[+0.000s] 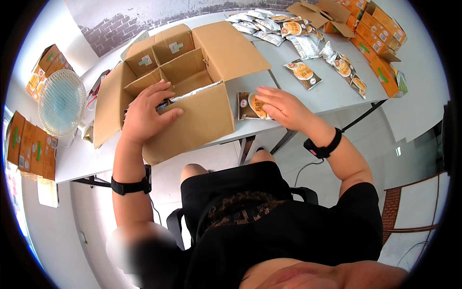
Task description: The person places several silver and gold foil packets into the four internal compartments of a cardboard box.
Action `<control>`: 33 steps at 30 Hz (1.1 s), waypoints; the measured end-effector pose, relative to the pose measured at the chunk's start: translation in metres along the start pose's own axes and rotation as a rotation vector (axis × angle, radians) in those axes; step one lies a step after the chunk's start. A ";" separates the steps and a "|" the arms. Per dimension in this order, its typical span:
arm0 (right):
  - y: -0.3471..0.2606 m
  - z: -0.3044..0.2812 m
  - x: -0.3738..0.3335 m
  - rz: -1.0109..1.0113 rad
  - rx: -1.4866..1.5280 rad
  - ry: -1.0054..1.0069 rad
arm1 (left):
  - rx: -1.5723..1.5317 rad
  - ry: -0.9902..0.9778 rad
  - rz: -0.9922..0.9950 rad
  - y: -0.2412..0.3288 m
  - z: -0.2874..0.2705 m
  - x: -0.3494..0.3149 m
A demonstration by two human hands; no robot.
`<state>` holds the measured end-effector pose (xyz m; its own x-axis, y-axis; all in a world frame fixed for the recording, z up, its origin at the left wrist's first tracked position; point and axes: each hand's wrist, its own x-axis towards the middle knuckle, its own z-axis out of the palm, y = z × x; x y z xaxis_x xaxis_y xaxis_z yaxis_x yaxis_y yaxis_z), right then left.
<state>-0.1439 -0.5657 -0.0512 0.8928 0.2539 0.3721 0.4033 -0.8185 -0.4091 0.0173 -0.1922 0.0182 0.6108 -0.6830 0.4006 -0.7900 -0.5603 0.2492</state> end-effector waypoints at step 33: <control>0.013 0.033 0.049 0.024 -0.094 -0.321 | -0.005 -0.014 -0.004 0.003 0.000 -0.001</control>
<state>-0.0881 -0.5465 -0.0658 0.9256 0.3708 0.0757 0.3742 -0.8664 -0.3307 0.0147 -0.1929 0.0185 0.6147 -0.6873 0.3870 -0.7877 -0.5609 0.2549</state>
